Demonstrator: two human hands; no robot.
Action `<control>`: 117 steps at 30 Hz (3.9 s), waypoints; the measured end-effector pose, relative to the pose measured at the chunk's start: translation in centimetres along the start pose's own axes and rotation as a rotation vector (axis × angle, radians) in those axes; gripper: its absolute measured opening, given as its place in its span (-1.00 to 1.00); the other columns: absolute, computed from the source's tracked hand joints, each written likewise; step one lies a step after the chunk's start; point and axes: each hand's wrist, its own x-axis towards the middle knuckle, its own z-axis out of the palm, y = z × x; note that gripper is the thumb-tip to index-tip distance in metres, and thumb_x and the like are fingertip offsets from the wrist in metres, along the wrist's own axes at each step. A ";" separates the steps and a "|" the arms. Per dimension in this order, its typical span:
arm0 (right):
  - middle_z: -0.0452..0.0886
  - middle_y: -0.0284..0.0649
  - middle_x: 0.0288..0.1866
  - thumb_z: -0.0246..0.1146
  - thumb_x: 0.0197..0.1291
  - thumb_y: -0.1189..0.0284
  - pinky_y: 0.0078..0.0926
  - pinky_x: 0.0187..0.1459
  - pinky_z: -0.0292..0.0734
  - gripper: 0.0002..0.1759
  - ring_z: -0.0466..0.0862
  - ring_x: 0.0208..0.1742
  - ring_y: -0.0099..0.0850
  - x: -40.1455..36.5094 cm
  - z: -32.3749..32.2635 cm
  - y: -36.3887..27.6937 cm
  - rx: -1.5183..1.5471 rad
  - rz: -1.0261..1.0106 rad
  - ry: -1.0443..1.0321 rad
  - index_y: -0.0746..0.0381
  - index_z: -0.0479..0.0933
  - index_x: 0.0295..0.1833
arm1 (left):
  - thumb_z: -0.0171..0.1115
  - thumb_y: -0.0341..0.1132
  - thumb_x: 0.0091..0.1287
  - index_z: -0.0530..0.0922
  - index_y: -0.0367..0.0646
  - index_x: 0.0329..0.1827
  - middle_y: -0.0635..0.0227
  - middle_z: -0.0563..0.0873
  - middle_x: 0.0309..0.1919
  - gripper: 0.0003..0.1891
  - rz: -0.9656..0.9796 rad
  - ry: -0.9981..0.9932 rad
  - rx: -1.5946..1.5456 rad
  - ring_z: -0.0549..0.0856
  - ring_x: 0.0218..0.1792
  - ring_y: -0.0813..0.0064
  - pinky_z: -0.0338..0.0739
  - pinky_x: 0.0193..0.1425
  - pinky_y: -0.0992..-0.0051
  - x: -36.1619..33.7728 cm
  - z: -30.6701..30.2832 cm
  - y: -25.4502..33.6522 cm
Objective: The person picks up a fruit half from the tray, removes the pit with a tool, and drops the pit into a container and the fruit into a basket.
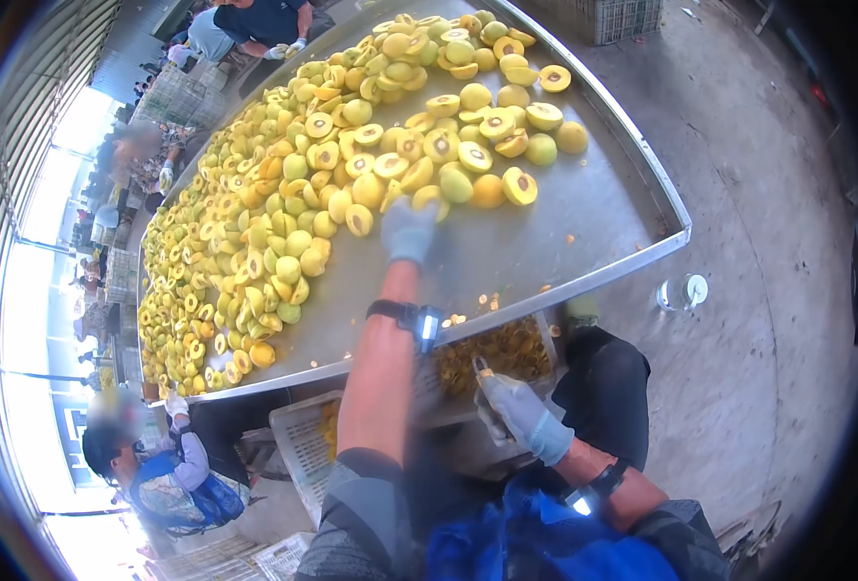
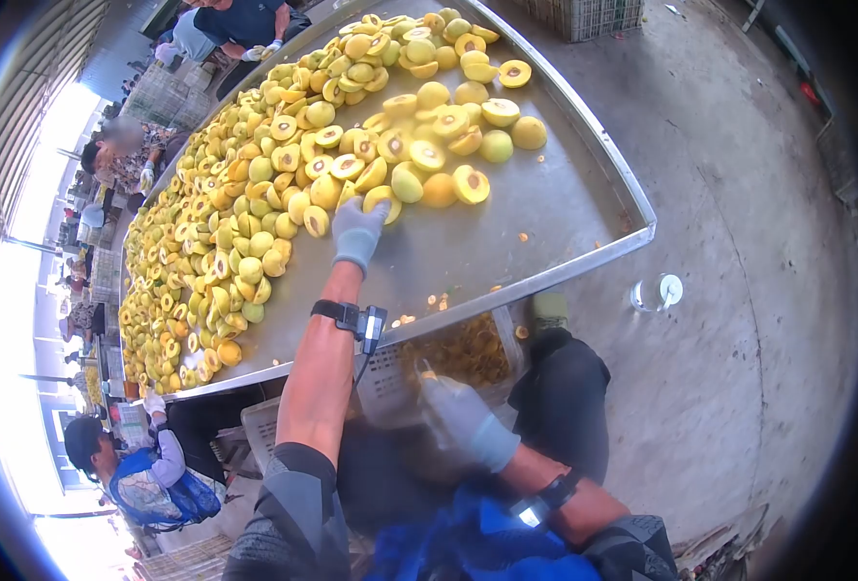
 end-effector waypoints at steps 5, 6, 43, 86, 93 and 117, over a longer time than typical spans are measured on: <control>0.54 -0.21 -0.37 0.13 0.39 0.41 -0.34 -0.35 0.44 -0.82 0.54 -0.40 -0.27 -0.8 0.0 -0.4 0.108 -0.055 0.060 0.31 0.47 -0.03 | 0.44 -0.11 0.28 0.67 -0.30 0.02 0.24 0.77 -0.20 -0.57 0.036 -0.223 -0.288 0.76 -0.19 0.42 0.68 -0.06 0.38 -2.5 -2.5 0.5; 0.50 -0.29 -0.45 0.06 0.52 0.27 -0.46 -0.50 0.35 -0.75 0.46 -0.54 -0.43 -0.9 0.5 -1.0 0.202 -0.059 0.126 0.24 0.47 -0.11 | 0.42 -0.15 0.30 0.64 -0.30 0.06 0.25 0.75 -0.14 -0.58 0.031 -0.289 -0.432 0.75 -0.16 0.43 0.70 -0.04 0.37 -3.2 -2.8 -0.3; 0.64 -0.07 -0.46 0.08 0.57 0.12 -0.29 -0.37 0.49 -0.52 0.68 -0.41 -0.20 -6.6 4.2 -2.4 -0.250 -0.450 0.244 0.38 0.60 -0.05 | -0.08 -0.24 0.55 0.69 -0.30 -0.02 0.22 0.78 -0.21 -0.62 0.140 0.085 -0.884 0.71 -0.26 0.44 0.62 -0.08 0.45 -30.7 -8.3 5.2; 0.39 -0.47 -0.51 0.30 0.39 0.30 -0.66 -0.66 0.27 -0.74 0.33 -0.64 -0.71 -0.2 -6.2 -15.0 -0.188 -0.154 0.225 0.27 0.56 -0.01 | 0.29 -0.08 0.41 0.74 -0.23 0.03 0.03 0.82 -0.10 -0.62 -0.270 0.599 -0.053 0.80 -0.06 0.10 0.63 0.10 0.26 -27.2 -23.9 -26.1; 0.61 -0.29 -0.41 0.32 0.22 0.41 -0.53 -0.51 0.63 -0.67 0.62 -0.52 -0.51 11.6 -8.1 -19.5 -0.601 -0.135 0.294 0.35 0.63 0.05 | 0.24 0.26 0.36 0.59 -0.36 0.29 -0.17 0.72 0.14 -0.22 -0.518 0.394 0.154 0.66 0.25 -0.06 0.49 0.35 0.19 -13.2 -23.3 -32.9; 0.60 -0.02 0.31 0.27 0.34 0.18 -0.19 0.34 0.50 -0.47 0.63 0.31 -0.08 57.2 4.8 -31.0 -1.231 -0.742 0.460 0.18 0.55 0.35 | 0.36 0.44 0.13 0.41 0.09 0.56 -0.42 0.32 0.47 -0.01 -0.434 0.316 0.013 0.23 0.52 -0.38 0.19 0.61 0.05 6.3 -27.6 -45.0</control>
